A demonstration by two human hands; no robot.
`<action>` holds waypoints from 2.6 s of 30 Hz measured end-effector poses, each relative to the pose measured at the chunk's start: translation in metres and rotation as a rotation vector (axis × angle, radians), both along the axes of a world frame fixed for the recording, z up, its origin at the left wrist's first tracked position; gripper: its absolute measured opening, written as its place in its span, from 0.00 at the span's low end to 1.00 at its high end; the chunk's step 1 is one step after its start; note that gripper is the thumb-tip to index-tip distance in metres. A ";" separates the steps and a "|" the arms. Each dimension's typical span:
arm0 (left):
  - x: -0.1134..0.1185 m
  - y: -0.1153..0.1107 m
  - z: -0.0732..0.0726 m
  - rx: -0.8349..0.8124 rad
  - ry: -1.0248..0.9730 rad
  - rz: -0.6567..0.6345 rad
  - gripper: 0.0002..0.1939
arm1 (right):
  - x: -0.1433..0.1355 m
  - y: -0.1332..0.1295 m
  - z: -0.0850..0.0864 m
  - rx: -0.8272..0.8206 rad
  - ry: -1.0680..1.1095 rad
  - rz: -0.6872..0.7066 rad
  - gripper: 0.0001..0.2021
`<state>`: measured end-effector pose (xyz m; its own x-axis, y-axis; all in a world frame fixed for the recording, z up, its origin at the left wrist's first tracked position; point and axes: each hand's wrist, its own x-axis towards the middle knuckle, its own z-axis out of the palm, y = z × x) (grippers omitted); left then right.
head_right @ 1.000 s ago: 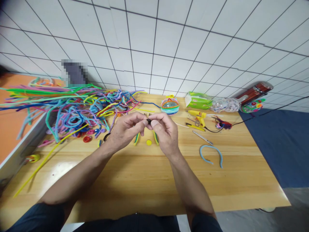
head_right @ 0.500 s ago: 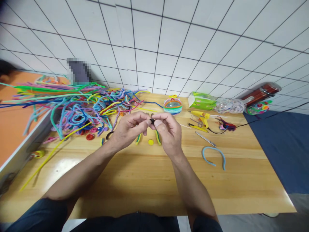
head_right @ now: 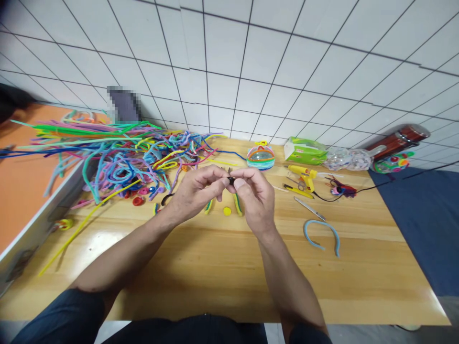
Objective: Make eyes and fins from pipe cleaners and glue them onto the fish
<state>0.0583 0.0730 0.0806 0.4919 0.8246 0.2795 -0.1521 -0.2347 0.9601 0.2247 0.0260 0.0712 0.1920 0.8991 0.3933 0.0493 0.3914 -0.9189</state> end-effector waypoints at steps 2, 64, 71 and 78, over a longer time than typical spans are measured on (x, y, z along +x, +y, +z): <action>0.000 0.000 0.001 -0.005 0.007 -0.001 0.09 | 0.000 0.000 0.000 -0.017 -0.012 -0.003 0.08; -0.001 0.000 0.000 0.053 -0.022 0.025 0.08 | -0.003 0.000 0.005 -0.017 0.079 0.040 0.12; -0.003 0.001 -0.002 0.054 0.006 0.023 0.09 | -0.003 0.001 0.004 -0.030 0.081 0.038 0.12; -0.002 0.000 -0.002 0.046 -0.003 0.024 0.08 | -0.004 0.001 0.008 -0.028 0.050 -0.021 0.11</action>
